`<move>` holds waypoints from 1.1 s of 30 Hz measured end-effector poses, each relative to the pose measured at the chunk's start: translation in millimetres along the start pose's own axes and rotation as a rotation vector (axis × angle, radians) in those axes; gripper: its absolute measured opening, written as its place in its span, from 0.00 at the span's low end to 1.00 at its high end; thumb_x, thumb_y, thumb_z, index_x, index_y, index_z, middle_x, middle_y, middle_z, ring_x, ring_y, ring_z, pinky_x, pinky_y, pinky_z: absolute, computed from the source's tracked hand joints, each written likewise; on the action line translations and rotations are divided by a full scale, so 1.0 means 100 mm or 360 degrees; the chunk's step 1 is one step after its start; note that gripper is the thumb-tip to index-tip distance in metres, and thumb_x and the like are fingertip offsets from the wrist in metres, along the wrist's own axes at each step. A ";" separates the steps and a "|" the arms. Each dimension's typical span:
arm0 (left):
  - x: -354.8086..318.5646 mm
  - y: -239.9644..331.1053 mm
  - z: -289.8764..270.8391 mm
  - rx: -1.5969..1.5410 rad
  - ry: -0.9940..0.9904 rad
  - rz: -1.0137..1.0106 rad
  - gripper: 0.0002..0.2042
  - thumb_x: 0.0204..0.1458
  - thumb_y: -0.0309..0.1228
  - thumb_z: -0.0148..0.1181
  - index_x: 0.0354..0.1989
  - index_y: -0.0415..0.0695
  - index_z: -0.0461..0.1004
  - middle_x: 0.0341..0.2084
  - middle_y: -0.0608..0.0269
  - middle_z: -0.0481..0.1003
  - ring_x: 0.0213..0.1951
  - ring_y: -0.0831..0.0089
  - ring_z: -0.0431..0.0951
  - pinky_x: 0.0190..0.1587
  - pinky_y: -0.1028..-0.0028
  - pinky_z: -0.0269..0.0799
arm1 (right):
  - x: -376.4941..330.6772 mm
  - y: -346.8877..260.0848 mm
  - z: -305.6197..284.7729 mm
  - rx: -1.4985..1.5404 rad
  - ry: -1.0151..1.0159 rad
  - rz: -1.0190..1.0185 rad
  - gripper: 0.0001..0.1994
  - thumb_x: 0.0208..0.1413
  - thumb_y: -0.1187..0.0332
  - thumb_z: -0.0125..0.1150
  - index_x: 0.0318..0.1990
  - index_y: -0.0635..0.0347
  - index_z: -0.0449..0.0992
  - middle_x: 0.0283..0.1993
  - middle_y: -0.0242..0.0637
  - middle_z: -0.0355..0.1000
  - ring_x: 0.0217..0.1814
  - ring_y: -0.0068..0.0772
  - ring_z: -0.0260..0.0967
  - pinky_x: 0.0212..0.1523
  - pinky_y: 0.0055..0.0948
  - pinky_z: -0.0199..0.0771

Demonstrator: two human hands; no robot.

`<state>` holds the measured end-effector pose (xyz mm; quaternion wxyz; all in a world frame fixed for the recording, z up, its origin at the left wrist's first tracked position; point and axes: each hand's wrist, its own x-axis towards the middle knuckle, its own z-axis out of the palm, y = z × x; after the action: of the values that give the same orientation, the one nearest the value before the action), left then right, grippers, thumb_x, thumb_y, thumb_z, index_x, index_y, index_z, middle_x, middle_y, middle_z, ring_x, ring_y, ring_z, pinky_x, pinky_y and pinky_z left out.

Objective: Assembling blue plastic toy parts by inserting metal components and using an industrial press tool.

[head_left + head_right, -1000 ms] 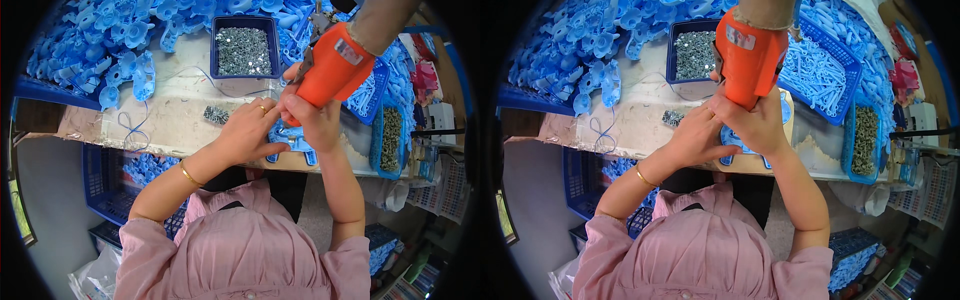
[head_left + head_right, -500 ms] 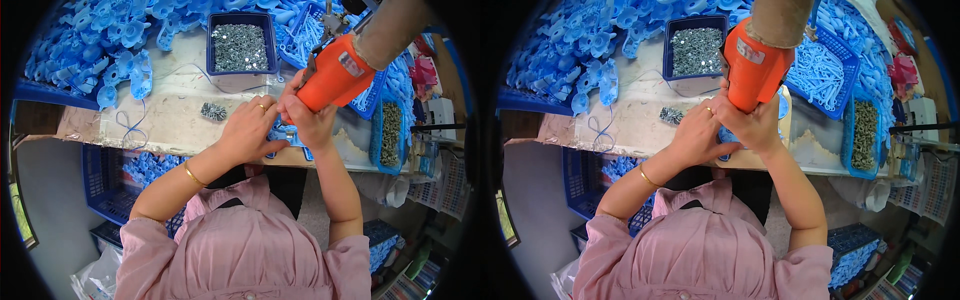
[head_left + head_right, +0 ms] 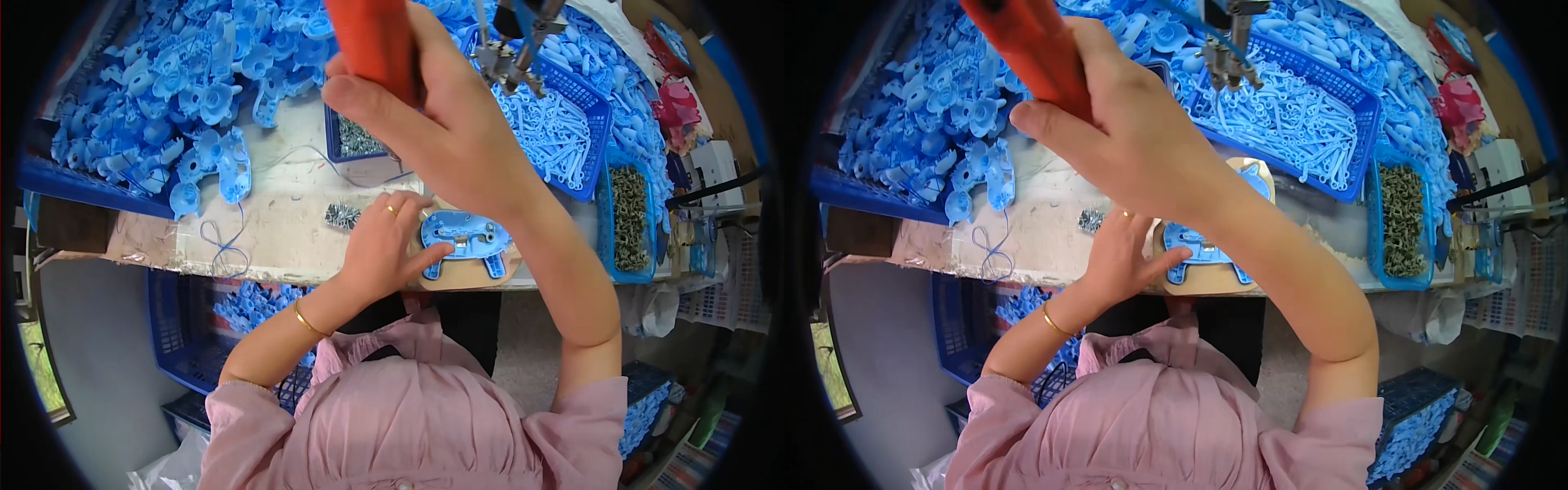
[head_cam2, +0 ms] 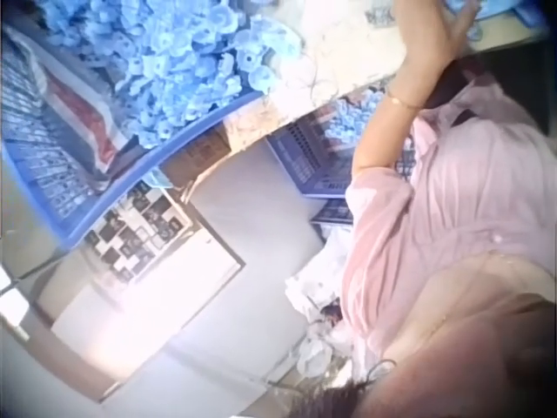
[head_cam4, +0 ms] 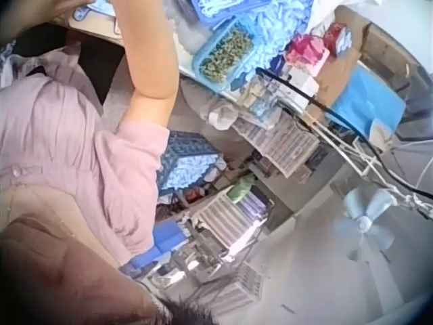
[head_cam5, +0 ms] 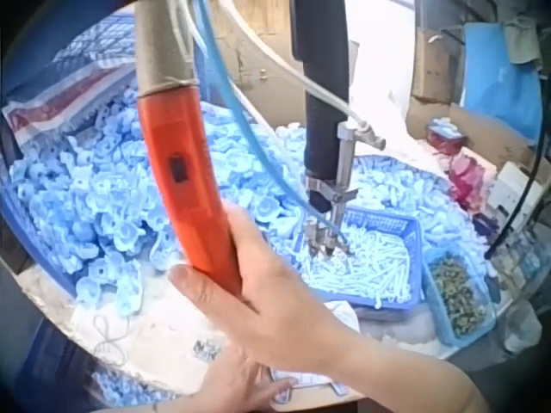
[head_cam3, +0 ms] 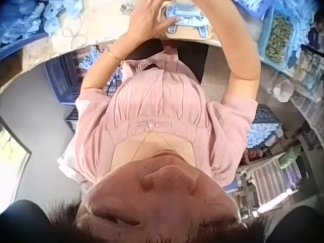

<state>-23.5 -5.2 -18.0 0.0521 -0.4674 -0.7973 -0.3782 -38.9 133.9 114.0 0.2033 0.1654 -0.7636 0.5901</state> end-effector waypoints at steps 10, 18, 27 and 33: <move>0.00 0.14 0.05 -0.0080 -0.0182 0.0182 0.19 0.50 0.36 0.68 0.48 0.42 0.74 0.48 0.57 0.74 0.47 0.56 0.73 0.51 0.61 0.70 | 0.59 -0.48 -0.68 -0.0757 0.1021 -0.0707 0.27 0.59 0.60 0.68 0.62 0.63 0.68 0.37 0.32 0.73 0.37 0.18 0.70 0.39 0.23 0.72; 0.02 0.23 0.22 -0.0051 -0.0174 0.0376 0.16 0.50 0.33 0.68 0.46 0.44 0.75 0.49 0.61 0.74 0.52 0.59 0.71 0.57 0.62 0.67 | 0.75 -0.49 -1.10 -0.0338 0.0075 -0.0205 0.30 0.55 0.60 0.71 0.61 0.66 0.68 0.37 0.32 0.74 0.39 0.20 0.72 0.41 0.25 0.74; 0.07 0.18 0.36 0.0082 -0.0315 0.0478 0.13 0.52 0.33 0.64 0.45 0.43 0.76 0.48 0.62 0.75 0.51 0.62 0.72 0.61 0.62 0.64 | -0.31 -0.33 -1.11 -0.0069 0.0248 0.0059 0.14 0.55 0.61 0.58 0.34 0.66 0.71 0.25 0.32 0.66 0.24 0.22 0.64 0.34 0.23 0.70; 0.09 0.21 0.44 0.0166 -0.0289 0.0474 0.11 0.53 0.33 0.63 0.43 0.43 0.76 0.47 0.63 0.76 0.49 0.63 0.73 0.62 0.62 0.64 | -0.43 -0.23 -1.00 0.0108 0.0251 -0.0107 0.12 0.55 0.68 0.56 0.40 0.70 0.69 0.23 0.32 0.61 0.22 0.21 0.61 0.28 0.23 0.67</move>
<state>-0.4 35.8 -34.1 0.0594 -0.6092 -0.7393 -0.2805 21.3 226.0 133.4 0.2767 0.1506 -0.7187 0.6198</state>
